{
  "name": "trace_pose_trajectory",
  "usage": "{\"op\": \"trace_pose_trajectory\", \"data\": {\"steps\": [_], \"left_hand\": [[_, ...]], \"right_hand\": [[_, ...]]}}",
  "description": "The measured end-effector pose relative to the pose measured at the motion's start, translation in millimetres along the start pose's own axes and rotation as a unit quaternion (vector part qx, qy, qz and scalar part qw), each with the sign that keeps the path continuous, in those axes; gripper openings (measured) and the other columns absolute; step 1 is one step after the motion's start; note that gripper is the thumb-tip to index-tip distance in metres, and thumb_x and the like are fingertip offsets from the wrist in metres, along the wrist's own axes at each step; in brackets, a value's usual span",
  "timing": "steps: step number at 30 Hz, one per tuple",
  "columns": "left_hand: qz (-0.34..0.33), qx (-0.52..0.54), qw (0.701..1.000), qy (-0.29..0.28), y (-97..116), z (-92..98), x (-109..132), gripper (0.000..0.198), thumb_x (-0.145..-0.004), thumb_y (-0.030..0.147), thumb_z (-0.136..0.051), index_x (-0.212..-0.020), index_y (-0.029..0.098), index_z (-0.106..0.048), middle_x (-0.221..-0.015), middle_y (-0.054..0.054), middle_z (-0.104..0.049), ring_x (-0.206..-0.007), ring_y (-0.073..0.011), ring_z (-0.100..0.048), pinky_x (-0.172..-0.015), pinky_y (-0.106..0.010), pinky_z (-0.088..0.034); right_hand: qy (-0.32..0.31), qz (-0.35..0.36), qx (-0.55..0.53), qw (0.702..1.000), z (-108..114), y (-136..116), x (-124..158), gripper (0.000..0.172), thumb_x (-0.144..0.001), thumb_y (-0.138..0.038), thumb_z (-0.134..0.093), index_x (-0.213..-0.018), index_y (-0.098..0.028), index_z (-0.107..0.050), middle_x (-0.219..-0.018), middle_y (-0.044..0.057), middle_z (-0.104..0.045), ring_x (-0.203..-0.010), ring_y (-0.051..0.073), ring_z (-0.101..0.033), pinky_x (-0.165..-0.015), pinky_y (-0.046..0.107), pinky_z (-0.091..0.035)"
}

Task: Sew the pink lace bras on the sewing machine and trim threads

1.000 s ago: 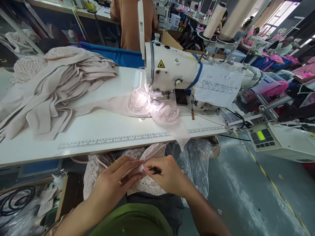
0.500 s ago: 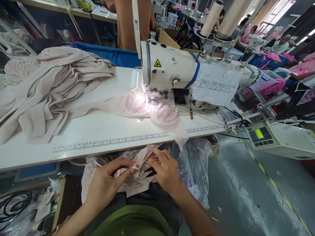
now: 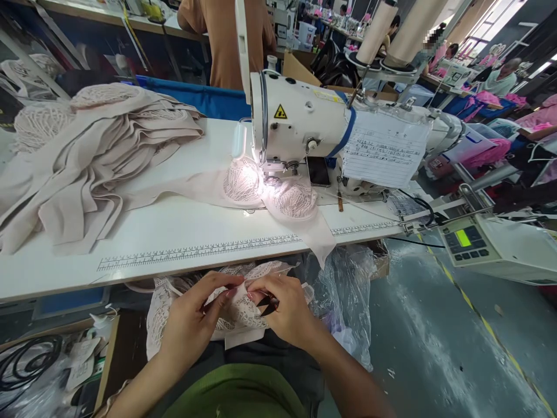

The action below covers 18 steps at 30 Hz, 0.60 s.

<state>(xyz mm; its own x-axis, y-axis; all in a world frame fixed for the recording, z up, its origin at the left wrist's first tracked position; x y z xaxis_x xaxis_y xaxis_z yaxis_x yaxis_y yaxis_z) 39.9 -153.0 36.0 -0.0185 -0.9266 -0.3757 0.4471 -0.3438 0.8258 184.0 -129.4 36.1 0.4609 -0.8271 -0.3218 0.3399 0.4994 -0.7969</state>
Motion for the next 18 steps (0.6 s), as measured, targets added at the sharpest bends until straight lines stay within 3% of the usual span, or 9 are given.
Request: {"op": "trace_pose_trajectory", "data": {"steps": [3,7,13,18], "left_hand": [[-0.089,-0.09,0.991,0.046,15,3.4,6,0.018,-0.096,0.01,-0.056,-0.103,0.022,-0.068,-0.096,-0.005,-0.073,-0.09,-0.0196,-0.067,-0.077,-0.029,-0.056],[-0.136,-0.152,0.978,0.039,17,-5.3,13,0.014,-0.095,0.018,-0.065,-0.108,0.019,-0.067,-0.095,-0.007,-0.073,-0.088,-0.0223,-0.066,-0.079,-0.033,-0.058],[-0.129,-0.153,0.979,0.045,7,-10.8,15,0.011,-0.096,0.019,-0.063,-0.105,0.017,-0.067,-0.091,-0.007,-0.073,-0.087,-0.0216,-0.067,-0.079,-0.031,-0.059],[-0.063,-0.088,0.994,0.021,-6,-7.4,10,0.009,-0.093,0.015,-0.062,-0.094,0.019,-0.069,-0.083,-0.005,-0.072,-0.08,-0.0198,-0.068,-0.072,-0.028,-0.057]], "right_hand": [[-0.015,-0.088,-0.049,0.995,-6,15,3,0.019,-0.096,-0.032,-0.059,-0.084,-0.021,-0.069,-0.064,0.0,-0.063,-0.052,0.012,-0.052,-0.049,0.023,-0.039],[-0.007,-0.167,-0.072,0.983,-8,30,7,0.021,-0.094,-0.034,-0.061,-0.083,-0.02,-0.073,-0.063,0.001,-0.065,-0.054,0.013,-0.052,-0.051,0.024,-0.039],[-0.004,-0.193,-0.089,0.977,-17,43,14,0.019,-0.091,-0.032,-0.064,-0.087,-0.021,-0.078,-0.071,0.002,-0.073,-0.059,0.015,-0.058,-0.054,0.025,-0.044],[-0.001,-0.144,-0.088,0.986,-19,35,14,0.018,-0.094,-0.03,-0.063,-0.089,-0.022,-0.079,-0.075,0.003,-0.075,-0.06,0.015,-0.062,-0.052,0.024,-0.046]]}}
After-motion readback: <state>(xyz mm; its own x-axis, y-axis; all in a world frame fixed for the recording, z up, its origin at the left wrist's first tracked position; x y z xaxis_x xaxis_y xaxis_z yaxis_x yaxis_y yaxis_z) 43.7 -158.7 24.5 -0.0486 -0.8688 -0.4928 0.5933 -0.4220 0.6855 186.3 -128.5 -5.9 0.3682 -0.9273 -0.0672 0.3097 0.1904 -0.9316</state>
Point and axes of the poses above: each hand's wrist, its own x-axis away from the middle knuckle, its own z-axis out of the back of the hand, y = z × x, the point moved 9 cm from there along -x, towards the middle knuckle
